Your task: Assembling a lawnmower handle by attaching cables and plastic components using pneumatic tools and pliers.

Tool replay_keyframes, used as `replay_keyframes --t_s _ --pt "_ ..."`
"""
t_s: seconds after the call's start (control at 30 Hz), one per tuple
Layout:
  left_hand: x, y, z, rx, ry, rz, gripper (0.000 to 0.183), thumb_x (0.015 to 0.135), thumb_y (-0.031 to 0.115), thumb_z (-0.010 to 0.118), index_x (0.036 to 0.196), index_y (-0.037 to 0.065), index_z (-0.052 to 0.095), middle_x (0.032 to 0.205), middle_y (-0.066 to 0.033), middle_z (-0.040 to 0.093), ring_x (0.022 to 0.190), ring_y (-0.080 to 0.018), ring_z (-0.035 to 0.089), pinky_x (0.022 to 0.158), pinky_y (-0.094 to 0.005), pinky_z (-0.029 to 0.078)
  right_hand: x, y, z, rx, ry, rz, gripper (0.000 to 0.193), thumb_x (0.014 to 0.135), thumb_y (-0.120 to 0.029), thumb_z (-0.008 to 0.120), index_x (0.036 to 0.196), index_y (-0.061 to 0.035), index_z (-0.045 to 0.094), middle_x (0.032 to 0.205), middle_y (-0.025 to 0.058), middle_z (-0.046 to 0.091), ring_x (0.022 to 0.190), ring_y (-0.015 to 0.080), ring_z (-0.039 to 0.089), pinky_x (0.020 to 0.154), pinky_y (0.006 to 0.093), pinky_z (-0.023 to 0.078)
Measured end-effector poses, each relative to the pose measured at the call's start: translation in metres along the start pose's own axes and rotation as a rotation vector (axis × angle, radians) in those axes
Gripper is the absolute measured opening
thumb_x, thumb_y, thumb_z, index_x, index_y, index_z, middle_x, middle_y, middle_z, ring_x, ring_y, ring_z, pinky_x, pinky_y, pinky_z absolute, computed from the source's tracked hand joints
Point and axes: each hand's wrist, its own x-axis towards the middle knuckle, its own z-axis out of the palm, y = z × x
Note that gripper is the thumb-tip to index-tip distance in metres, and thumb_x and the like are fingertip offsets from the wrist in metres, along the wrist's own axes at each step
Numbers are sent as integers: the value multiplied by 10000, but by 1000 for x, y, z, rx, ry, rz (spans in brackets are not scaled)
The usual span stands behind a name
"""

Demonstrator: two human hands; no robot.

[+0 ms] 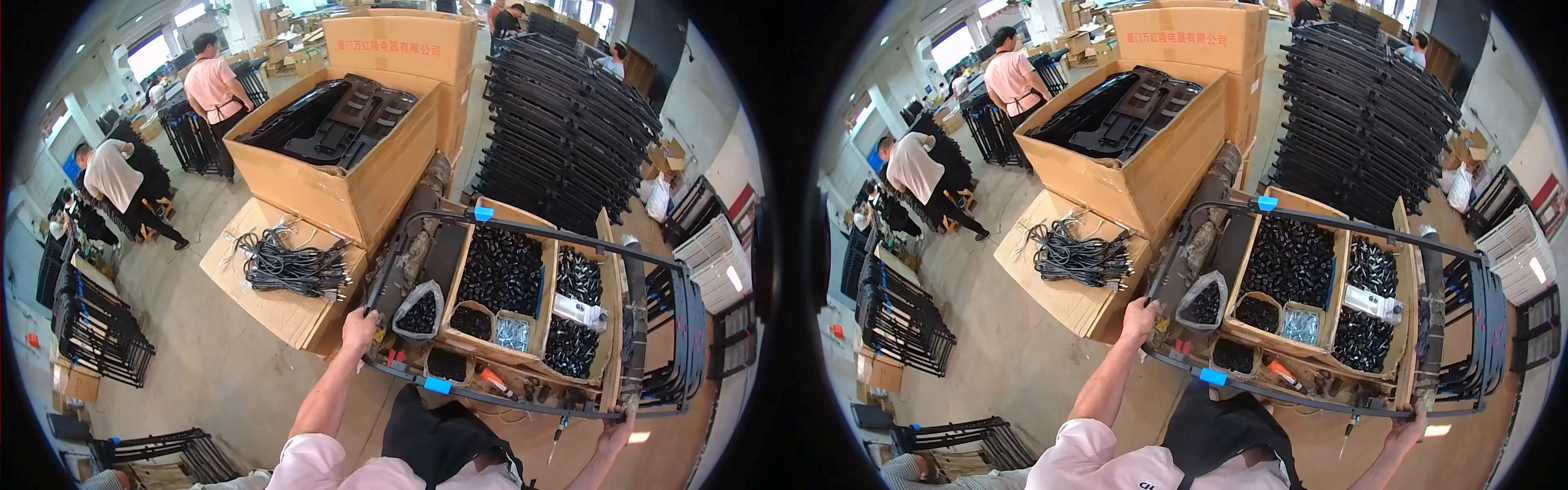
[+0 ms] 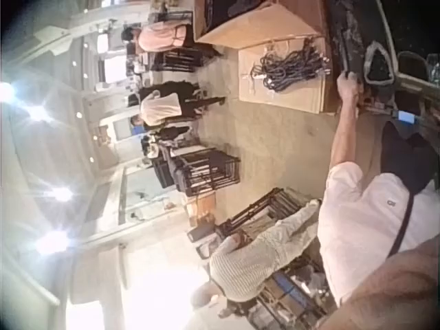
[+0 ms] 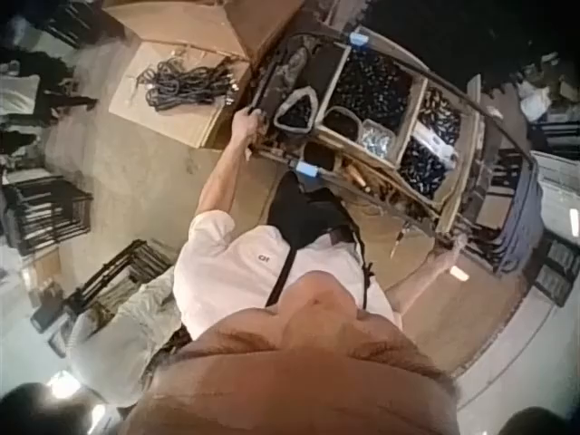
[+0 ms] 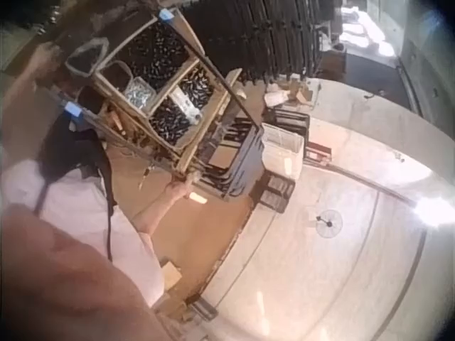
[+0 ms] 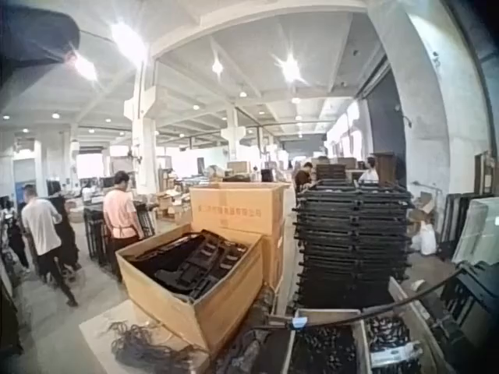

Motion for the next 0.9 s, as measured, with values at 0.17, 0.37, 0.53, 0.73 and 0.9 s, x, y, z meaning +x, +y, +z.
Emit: replay_keyframes --t_s 0.17,0.37,0.53,0.73,0.9 --pt "1 22 14 253 106 117 371 952 357 661 1167 64 730 1053 -225 740 1008 -409 710 903 -466 536 -27 2 52 63 -12 193 284 970 -307 603 1072 -43 626 969 108 699 907 273 706 829 436 591" --pt "4 -4 -1 621 429 364 375 917 230 721 1200 -15 693 1219 -243 647 1110 -448 614 980 -516 486 12 94 43 124 51 454 306 947 -224 597 1176 -22 573 1070 189 719 979 340 728 805 483 596" --pt "-4 -10 23 751 506 510 377 962 209 677 1272 -5 652 1244 -242 665 1120 -440 636 947 -509 503 3 105 12 192 11 471 334 938 -130 593 1243 -21 509 1117 193 717 968 345 720 837 484 589" --pt "-1 2 8 781 447 391 386 971 235 666 1267 -13 682 1147 -247 733 1050 -439 692 905 -507 527 -5 88 13 98 -70 501 446 903 -91 629 1314 -14 473 1125 191 739 938 320 723 835 447 582" --pt "9 -6 2 785 437 445 375 960 242 681 1249 4 693 1101 -246 737 1018 -444 694 892 -516 529 8 88 -16 -204 -222 522 264 881 -113 657 1118 3 657 1103 176 750 947 285 741 853 388 586"
